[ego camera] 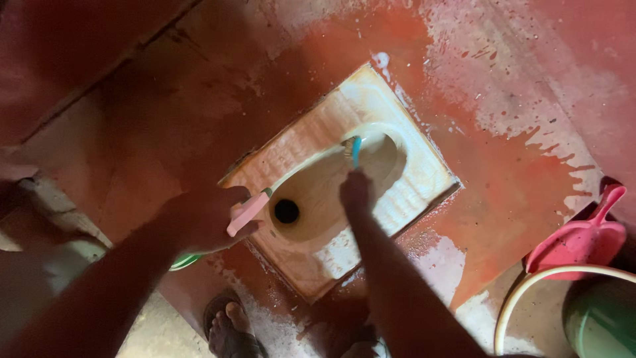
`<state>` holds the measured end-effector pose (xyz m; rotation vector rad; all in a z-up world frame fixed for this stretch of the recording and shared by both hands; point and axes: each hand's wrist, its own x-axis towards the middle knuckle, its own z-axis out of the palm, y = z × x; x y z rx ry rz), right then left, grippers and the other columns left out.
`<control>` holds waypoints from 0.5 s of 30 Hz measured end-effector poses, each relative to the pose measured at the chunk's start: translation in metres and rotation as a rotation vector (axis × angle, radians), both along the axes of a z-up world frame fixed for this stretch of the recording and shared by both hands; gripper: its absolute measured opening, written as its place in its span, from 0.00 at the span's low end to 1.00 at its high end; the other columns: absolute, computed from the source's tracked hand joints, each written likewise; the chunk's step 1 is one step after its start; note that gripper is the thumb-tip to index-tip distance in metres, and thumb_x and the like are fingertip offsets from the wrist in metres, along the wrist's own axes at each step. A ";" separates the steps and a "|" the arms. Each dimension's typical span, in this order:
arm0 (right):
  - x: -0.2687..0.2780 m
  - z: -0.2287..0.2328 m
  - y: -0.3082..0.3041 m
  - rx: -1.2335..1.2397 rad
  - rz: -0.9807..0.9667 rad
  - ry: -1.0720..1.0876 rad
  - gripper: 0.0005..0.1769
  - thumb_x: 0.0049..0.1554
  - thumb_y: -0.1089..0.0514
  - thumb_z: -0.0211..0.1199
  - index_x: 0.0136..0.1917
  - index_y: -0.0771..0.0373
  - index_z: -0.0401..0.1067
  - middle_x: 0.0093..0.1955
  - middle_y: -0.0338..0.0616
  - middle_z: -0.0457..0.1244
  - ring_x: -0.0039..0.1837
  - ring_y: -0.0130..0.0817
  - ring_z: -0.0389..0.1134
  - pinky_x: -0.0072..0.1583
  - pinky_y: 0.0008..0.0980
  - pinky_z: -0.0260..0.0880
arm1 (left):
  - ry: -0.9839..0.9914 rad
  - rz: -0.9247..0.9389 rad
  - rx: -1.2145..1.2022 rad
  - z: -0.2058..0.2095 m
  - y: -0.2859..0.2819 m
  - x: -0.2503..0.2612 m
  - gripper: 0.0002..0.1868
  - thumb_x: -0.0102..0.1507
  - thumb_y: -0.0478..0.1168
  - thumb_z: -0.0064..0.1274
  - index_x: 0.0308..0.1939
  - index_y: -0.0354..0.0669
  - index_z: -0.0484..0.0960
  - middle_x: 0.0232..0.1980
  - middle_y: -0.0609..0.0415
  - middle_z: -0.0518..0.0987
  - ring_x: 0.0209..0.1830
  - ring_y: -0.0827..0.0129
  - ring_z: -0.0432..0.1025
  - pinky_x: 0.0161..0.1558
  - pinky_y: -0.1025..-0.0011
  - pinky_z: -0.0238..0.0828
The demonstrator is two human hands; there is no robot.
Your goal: The person scrubs a squat toilet with a brush and cleaning solution, then rinses the area with a hose. They repeatedly spray cleaner and scrub the bowl and surrounding floor, then rinse the toilet and floor with water from a hose.
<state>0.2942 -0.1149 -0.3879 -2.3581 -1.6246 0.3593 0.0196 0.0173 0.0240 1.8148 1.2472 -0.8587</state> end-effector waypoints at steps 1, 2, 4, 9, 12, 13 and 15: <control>0.024 0.012 0.001 -0.081 0.004 0.035 0.13 0.60 0.53 0.52 0.41 0.58 0.74 0.39 0.52 0.70 0.41 0.55 0.72 0.45 0.58 0.73 | -0.003 -0.012 0.001 -0.002 0.002 0.000 0.30 0.62 0.66 0.53 0.60 0.55 0.77 0.48 0.43 0.82 0.49 0.43 0.76 0.48 0.48 0.73; 0.039 0.036 0.011 -0.197 -0.007 -0.033 0.15 0.62 0.52 0.50 0.42 0.59 0.75 0.39 0.54 0.70 0.41 0.55 0.72 0.43 0.57 0.73 | -0.007 -0.018 0.004 -0.004 0.005 0.000 0.30 0.62 0.66 0.53 0.60 0.55 0.77 0.48 0.43 0.82 0.49 0.43 0.76 0.48 0.48 0.73; 0.071 0.085 0.039 -0.375 0.060 -0.146 0.17 0.63 0.52 0.50 0.42 0.59 0.77 0.41 0.55 0.70 0.42 0.55 0.73 0.43 0.57 0.74 | -0.029 -0.026 0.000 -0.009 0.004 0.001 0.30 0.62 0.66 0.53 0.60 0.55 0.77 0.48 0.43 0.82 0.49 0.43 0.76 0.48 0.48 0.73; 0.111 0.171 0.086 -0.242 0.590 -0.532 0.13 0.61 0.56 0.55 0.41 0.62 0.76 0.41 0.50 0.68 0.43 0.46 0.73 0.44 0.49 0.73 | -0.074 -0.036 -0.001 -0.019 -0.002 0.006 0.30 0.62 0.66 0.53 0.60 0.55 0.77 0.49 0.43 0.82 0.49 0.42 0.76 0.48 0.48 0.73; 0.130 0.189 0.087 -0.238 0.773 -0.620 0.10 0.59 0.57 0.58 0.41 0.61 0.77 0.40 0.46 0.68 0.44 0.42 0.73 0.44 0.44 0.74 | -0.097 -0.041 0.013 -0.015 -0.007 0.011 0.30 0.62 0.66 0.53 0.60 0.55 0.77 0.49 0.43 0.82 0.49 0.42 0.76 0.48 0.48 0.73; 0.130 0.188 0.087 -0.236 0.780 -0.599 0.10 0.59 0.56 0.58 0.42 0.60 0.78 0.39 0.46 0.68 0.43 0.42 0.73 0.44 0.44 0.74 | -0.105 -0.045 0.026 -0.012 -0.007 0.013 0.30 0.62 0.66 0.53 0.60 0.55 0.77 0.49 0.43 0.82 0.49 0.42 0.76 0.48 0.48 0.73; 0.115 0.182 0.071 -0.382 0.756 -0.694 0.09 0.55 0.57 0.59 0.41 0.60 0.80 0.43 0.46 0.69 0.47 0.40 0.74 0.45 0.40 0.75 | -0.111 -0.041 0.045 -0.005 -0.010 0.008 0.30 0.62 0.66 0.53 0.60 0.55 0.77 0.49 0.43 0.82 0.49 0.42 0.76 0.48 0.47 0.73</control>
